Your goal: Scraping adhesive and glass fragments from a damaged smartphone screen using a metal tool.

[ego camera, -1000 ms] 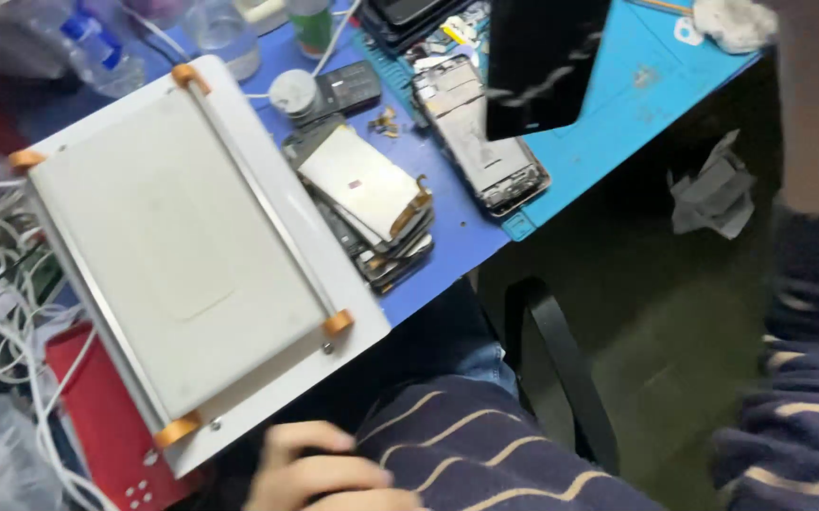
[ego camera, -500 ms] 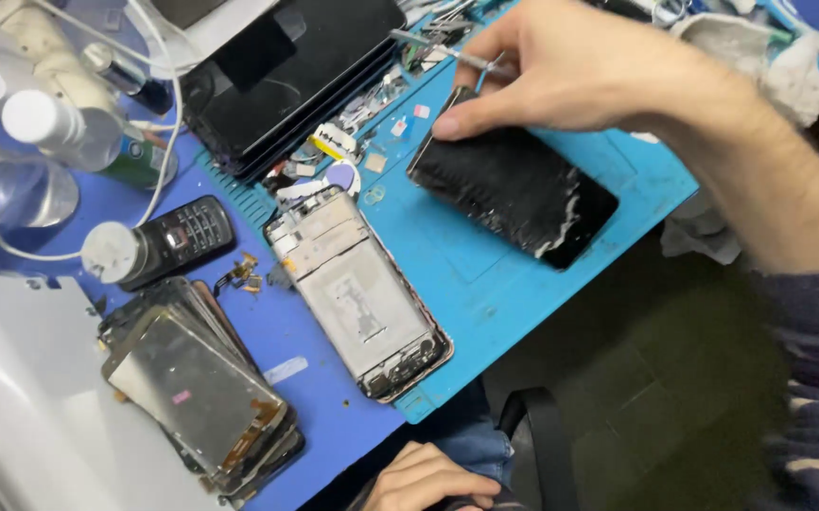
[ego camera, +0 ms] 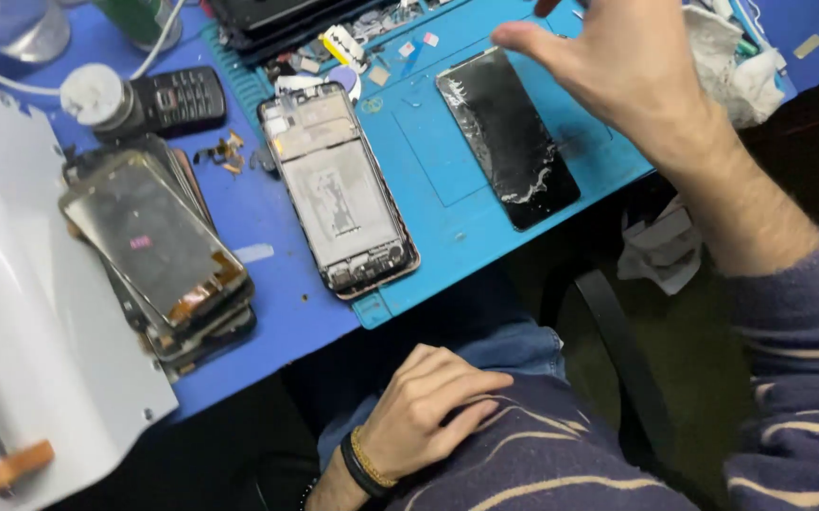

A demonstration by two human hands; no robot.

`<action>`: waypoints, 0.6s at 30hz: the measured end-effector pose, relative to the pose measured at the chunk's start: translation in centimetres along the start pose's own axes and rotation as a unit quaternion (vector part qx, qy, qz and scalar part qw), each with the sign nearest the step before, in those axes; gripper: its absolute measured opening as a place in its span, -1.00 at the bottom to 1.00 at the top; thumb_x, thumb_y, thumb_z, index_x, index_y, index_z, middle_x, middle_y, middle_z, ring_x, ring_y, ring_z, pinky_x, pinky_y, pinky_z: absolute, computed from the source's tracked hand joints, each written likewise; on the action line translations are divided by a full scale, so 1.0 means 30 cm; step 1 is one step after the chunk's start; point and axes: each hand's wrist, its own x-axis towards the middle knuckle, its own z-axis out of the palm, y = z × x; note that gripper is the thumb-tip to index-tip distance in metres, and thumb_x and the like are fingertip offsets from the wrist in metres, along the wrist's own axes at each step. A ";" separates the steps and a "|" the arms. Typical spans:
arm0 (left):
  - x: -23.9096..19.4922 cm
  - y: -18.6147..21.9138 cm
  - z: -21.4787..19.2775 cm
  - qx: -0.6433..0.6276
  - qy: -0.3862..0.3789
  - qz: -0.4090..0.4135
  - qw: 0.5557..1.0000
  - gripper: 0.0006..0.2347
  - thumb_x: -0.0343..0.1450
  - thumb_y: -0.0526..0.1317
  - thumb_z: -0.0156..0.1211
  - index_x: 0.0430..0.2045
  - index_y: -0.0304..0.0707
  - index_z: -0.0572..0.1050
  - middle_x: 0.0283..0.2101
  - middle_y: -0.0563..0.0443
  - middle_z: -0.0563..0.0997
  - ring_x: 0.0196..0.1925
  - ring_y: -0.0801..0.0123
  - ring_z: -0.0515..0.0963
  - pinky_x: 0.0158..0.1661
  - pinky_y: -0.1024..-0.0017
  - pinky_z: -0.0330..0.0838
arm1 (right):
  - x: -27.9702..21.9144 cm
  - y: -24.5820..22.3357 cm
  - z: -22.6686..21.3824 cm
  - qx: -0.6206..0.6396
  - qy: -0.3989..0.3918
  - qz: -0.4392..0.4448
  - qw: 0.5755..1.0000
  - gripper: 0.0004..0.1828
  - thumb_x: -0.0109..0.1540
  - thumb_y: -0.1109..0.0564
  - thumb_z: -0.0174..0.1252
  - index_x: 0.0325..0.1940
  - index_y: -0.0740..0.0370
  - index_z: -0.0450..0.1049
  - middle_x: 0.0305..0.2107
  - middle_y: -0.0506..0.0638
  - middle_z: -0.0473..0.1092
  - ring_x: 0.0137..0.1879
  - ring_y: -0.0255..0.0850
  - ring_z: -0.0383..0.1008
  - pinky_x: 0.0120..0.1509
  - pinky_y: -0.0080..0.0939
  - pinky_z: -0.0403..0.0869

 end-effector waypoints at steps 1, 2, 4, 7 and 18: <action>0.001 0.000 0.028 0.011 0.024 0.005 1.000 -0.78 0.38 -0.31 0.38 -0.11 -0.28 0.62 -0.21 0.04 0.67 -0.14 0.26 0.62 -0.05 0.30 0.41 | -0.032 0.009 -0.019 -0.021 0.058 -0.054 0.997 -0.79 0.44 0.17 0.30 -0.02 0.43 0.53 -0.25 0.10 0.54 -0.12 -0.17 0.58 -0.09 -0.22 0.52; 0.001 0.013 0.048 0.015 0.036 -0.004 0.999 -0.78 0.38 -0.31 0.38 -0.11 -0.28 0.62 -0.21 0.04 0.67 -0.14 0.26 0.62 -0.05 0.30 0.41 | -0.095 0.015 -0.025 -0.011 0.052 -0.065 0.996 -0.79 0.44 0.17 0.30 -0.02 0.43 0.53 -0.25 0.10 0.54 -0.12 -0.17 0.58 -0.09 -0.22 0.52; 0.019 0.034 0.081 0.098 0.106 -0.010 0.990 -0.78 0.35 -0.33 0.38 -0.14 -0.26 0.62 -0.17 0.04 0.66 -0.08 0.21 0.60 -0.07 0.29 0.43 | -0.212 0.047 -0.046 0.100 0.112 -0.030 0.988 -0.85 0.58 0.23 0.07 0.03 0.41 0.49 -0.16 0.12 0.54 -0.11 -0.22 0.60 0.01 -0.35 0.58; 0.100 0.096 0.067 0.194 0.149 0.016 0.970 -0.75 0.31 -0.37 0.35 -0.13 -0.25 0.62 -0.11 0.04 0.65 0.00 0.19 0.60 -0.03 0.27 0.47 | -0.320 0.053 -0.055 0.230 0.159 0.046 0.959 -0.69 0.65 0.09 0.02 -0.04 0.37 0.48 -0.30 0.06 0.52 -0.32 -0.31 0.53 -0.26 -0.45 0.46; 0.521 0.083 -0.186 0.617 -0.051 0.060 0.783 -0.66 0.45 -0.26 0.19 0.14 -0.22 0.49 0.18 -0.05 0.53 0.29 0.15 0.45 0.28 0.07 0.34 | -0.497 0.171 0.091 0.362 0.267 0.129 0.884 -0.39 0.61 -0.22 -0.26 -0.08 0.46 0.26 -0.34 0.32 0.40 -0.46 -0.03 0.41 -0.34 -0.23 0.51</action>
